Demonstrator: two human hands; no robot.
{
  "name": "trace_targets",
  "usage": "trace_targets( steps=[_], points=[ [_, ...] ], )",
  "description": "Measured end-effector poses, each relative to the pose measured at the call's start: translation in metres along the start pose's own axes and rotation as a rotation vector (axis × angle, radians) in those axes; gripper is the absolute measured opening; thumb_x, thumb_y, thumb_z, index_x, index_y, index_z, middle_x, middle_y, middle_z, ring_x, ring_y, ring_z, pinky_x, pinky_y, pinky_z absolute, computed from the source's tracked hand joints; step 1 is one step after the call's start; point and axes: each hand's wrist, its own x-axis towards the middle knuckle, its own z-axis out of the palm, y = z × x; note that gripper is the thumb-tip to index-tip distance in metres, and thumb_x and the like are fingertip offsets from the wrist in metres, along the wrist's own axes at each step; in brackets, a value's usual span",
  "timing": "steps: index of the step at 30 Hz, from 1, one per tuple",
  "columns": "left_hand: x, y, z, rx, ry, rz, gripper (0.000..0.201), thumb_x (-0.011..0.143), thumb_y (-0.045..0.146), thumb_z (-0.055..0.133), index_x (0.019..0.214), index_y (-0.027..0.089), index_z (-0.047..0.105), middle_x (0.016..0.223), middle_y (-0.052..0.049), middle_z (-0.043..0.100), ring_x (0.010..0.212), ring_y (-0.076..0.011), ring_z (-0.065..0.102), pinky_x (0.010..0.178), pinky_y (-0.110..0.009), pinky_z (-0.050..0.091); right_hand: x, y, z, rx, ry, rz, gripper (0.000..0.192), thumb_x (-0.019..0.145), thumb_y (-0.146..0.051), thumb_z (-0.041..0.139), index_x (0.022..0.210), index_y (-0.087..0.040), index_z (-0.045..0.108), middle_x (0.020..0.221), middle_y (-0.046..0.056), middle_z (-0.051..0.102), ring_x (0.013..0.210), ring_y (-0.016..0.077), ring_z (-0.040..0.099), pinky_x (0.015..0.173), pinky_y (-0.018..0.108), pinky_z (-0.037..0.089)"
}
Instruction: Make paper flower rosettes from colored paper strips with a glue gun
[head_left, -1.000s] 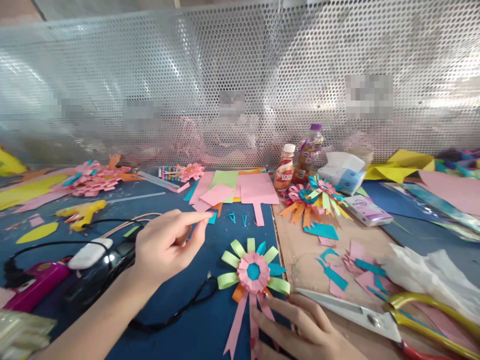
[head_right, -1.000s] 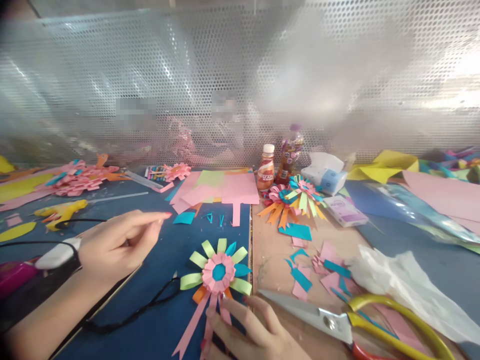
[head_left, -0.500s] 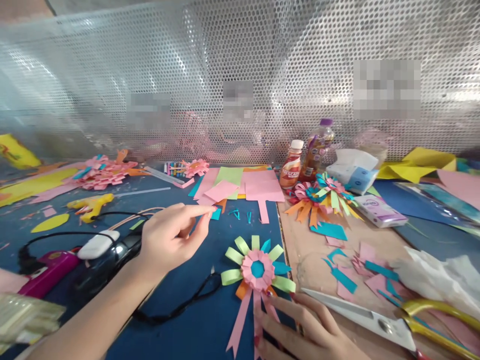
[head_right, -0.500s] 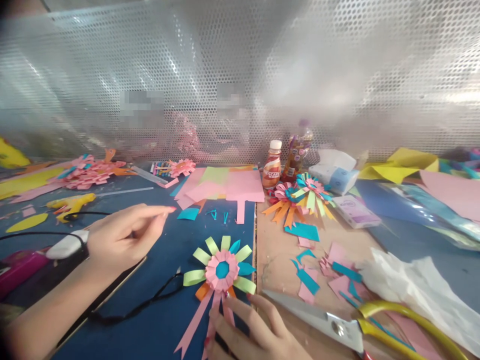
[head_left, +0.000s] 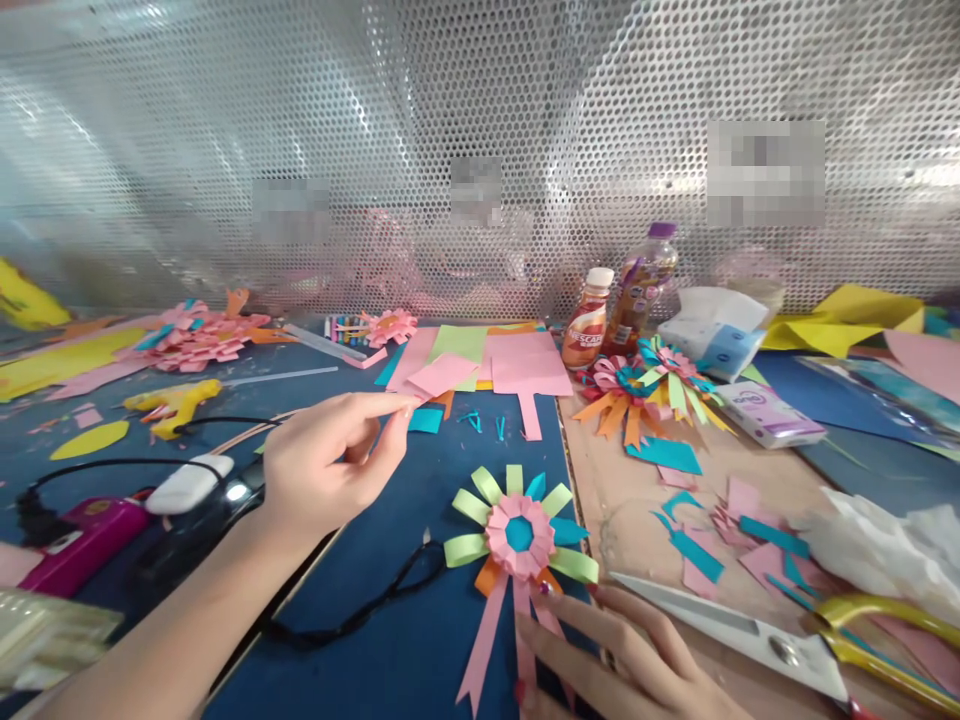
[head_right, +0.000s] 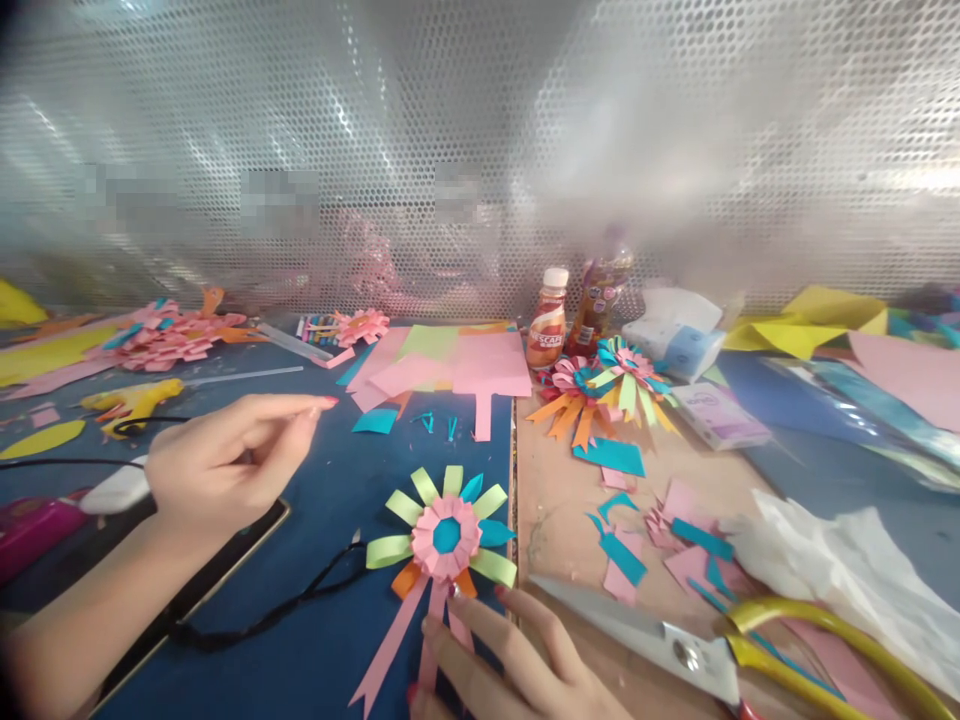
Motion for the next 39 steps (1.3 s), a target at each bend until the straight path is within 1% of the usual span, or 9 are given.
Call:
trace_targets(
  steps=[2, 4, 7, 9, 13, 19, 28, 34, 39],
  points=[
    [0.0, 0.0, 0.0, -0.008, 0.003, 0.005, 0.014, 0.074, 0.013, 0.062, 0.085, 0.021, 0.066, 0.038, 0.01, 0.043, 0.034, -0.0046, 0.037, 0.041, -0.018, 0.034, -0.003, 0.0, 0.003, 0.031, 0.0, -0.033, 0.016, 0.087, -0.032, 0.057, 0.101, -0.033, 0.064, 0.112, -0.007, 0.066, 0.105, 0.0127, 0.058, 0.099, 0.031, 0.039],
    [0.0, 0.0, 0.0, -0.009, 0.006, 0.0, 0.013, 0.074, 0.013, 0.062, 0.085, 0.02, 0.066, 0.039, 0.01, 0.045, 0.035, -0.0045, 0.038, 0.041, -0.018, 0.034, -0.005, 0.0, 0.008, 0.059, 0.059, -0.024, 0.016, 0.09, -0.031, 0.051, 0.097, -0.034, 0.065, 0.111, -0.009, 0.066, 0.105, 0.0124, 0.058, 0.103, 0.033, 0.035],
    [-0.001, 0.001, 0.0, -0.003, 0.007, -0.029, 0.013, 0.075, 0.014, 0.062, 0.084, 0.02, 0.067, 0.039, 0.01, 0.046, 0.035, -0.0048, 0.039, 0.042, -0.018, 0.035, -0.004, -0.003, 0.015, 0.088, 0.165, 0.02, 0.022, 0.092, -0.026, 0.046, 0.091, -0.033, 0.067, 0.103, -0.011, 0.068, 0.1, 0.0107, 0.06, 0.106, 0.034, 0.031],
    [-0.001, 0.002, 0.0, 0.001, 0.008, -0.04, 0.012, 0.075, 0.014, 0.062, 0.084, 0.02, 0.067, 0.039, 0.01, 0.046, 0.035, -0.0049, 0.039, 0.042, -0.018, 0.035, -0.003, -0.004, 0.017, 0.096, 0.187, 0.039, 0.025, 0.093, -0.024, 0.044, 0.088, -0.033, 0.067, 0.099, -0.012, 0.069, 0.098, 0.0098, 0.06, 0.107, 0.033, 0.03],
    [-0.001, 0.002, -0.001, 0.011, 0.011, -0.025, 0.012, 0.075, 0.014, 0.062, 0.084, 0.02, 0.067, 0.039, 0.01, 0.046, 0.035, -0.0049, 0.04, 0.043, -0.018, 0.036, -0.001, -0.005, 0.017, 0.104, 0.182, 0.038, 0.028, 0.093, -0.023, 0.042, 0.088, -0.033, 0.068, 0.098, -0.012, 0.069, 0.099, 0.0103, 0.059, 0.109, 0.033, 0.026],
    [-0.001, 0.001, 0.0, 0.002, 0.016, -0.014, 0.013, 0.075, 0.014, 0.062, 0.085, 0.02, 0.067, 0.039, 0.01, 0.047, 0.034, -0.0051, 0.039, 0.042, -0.019, 0.035, -0.008, -0.004, 0.017, 0.095, 0.167, -0.013, 0.013, 0.087, -0.023, 0.056, 0.087, -0.029, 0.068, 0.101, -0.009, 0.069, 0.103, 0.0128, 0.058, 0.11, 0.036, 0.027],
    [-0.001, 0.002, -0.001, 0.005, 0.01, -0.032, 0.011, 0.076, 0.016, 0.06, 0.084, 0.021, 0.066, 0.039, 0.009, 0.047, 0.034, -0.0054, 0.04, 0.041, -0.019, 0.035, -0.005, -0.003, 0.016, 0.087, 0.202, 0.004, 0.026, 0.092, -0.019, 0.044, 0.087, -0.029, 0.067, 0.094, -0.008, 0.07, 0.096, 0.0109, 0.06, 0.108, 0.035, 0.028],
    [-0.001, 0.002, -0.001, 0.012, -0.006, -0.045, 0.01, 0.077, 0.018, 0.059, 0.083, 0.022, 0.066, 0.038, 0.009, 0.047, 0.034, -0.0063, 0.04, 0.04, -0.02, 0.035, -0.008, -0.003, 0.014, 0.107, 0.159, -0.047, 0.014, 0.087, -0.022, 0.054, 0.085, -0.027, 0.067, 0.096, -0.007, 0.07, 0.1, 0.013, 0.058, 0.108, 0.036, 0.028],
    [0.0, 0.002, -0.001, -0.006, -0.007, -0.021, 0.011, 0.077, 0.016, 0.06, 0.084, 0.022, 0.065, 0.038, 0.01, 0.044, 0.034, -0.0055, 0.038, 0.041, -0.02, 0.034, -0.007, 0.0, 0.012, 0.107, 0.171, -0.095, 0.017, 0.09, -0.023, 0.05, 0.082, -0.026, 0.066, 0.094, -0.005, 0.07, 0.099, 0.012, 0.059, 0.106, 0.036, 0.031]
  ],
)
